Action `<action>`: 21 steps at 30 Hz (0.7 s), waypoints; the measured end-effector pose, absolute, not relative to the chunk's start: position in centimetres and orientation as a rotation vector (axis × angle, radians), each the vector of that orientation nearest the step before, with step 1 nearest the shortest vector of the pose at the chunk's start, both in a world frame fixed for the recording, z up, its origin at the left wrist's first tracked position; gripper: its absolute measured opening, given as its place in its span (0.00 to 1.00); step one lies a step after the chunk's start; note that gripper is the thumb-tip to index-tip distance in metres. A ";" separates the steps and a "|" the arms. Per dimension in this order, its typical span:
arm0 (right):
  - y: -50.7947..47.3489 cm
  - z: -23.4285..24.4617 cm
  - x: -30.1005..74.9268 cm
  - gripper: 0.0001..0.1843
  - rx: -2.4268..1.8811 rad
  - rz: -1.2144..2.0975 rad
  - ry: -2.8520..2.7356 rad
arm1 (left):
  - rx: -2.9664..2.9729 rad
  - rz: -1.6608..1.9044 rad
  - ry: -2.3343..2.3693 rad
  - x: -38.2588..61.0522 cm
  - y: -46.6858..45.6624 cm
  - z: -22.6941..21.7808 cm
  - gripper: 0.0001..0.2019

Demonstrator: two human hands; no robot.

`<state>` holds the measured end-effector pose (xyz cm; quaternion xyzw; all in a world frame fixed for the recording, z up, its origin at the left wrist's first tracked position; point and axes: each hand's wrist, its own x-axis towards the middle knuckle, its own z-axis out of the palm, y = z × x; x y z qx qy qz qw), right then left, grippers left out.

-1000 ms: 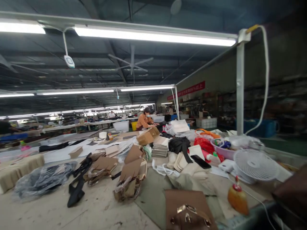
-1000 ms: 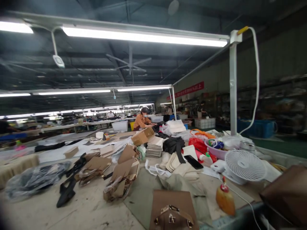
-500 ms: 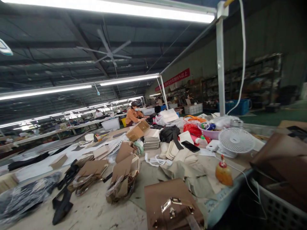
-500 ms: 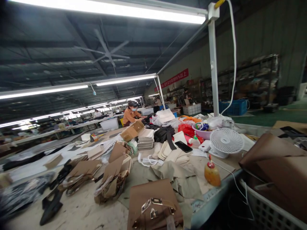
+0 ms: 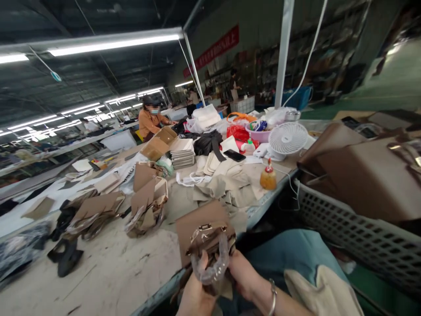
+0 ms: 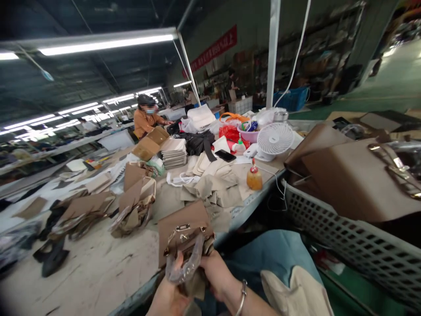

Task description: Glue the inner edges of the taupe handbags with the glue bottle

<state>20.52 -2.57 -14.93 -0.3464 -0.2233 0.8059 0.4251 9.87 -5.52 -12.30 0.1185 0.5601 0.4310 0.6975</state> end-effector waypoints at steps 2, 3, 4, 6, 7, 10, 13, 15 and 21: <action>-2.4 -14.6 20.9 0.22 -0.928 2.035 -0.558 | 0.182 1.011 1.213 10.5 -5.3 -13.5 0.21; -2.3 -14.6 21.1 0.22 -0.951 2.046 -0.566 | 0.149 1.041 1.201 10.7 -5.2 -13.9 0.22; -2.2 -14.6 21.3 0.21 -0.956 2.059 -0.588 | 0.121 1.070 1.194 10.9 -5.2 -14.1 0.23; -2.1 -14.8 21.9 0.20 -0.926 2.053 -0.670 | 0.103 1.119 1.207 11.1 -5.2 -14.2 0.23; -2.0 -14.9 22.2 0.19 -0.907 2.032 -0.723 | 0.107 1.141 1.207 11.2 -5.1 -14.1 0.22; -2.3 -14.9 23.6 0.18 -0.868 1.977 -0.826 | 0.116 1.193 1.169 11.2 -4.9 -13.6 0.21; -3.0 -14.4 25.2 0.21 -0.789 2.107 -0.691 | 0.093 1.207 1.200 11.2 -4.7 -13.6 0.22; -3.4 -13.8 25.9 0.24 -0.742 2.177 -0.599 | 0.101 1.211 1.206 11.3 -4.8 -13.9 0.22; -3.5 -13.3 24.3 0.28 -0.861 1.869 -0.772 | 0.099 1.169 1.055 11.1 -5.2 -14.3 0.22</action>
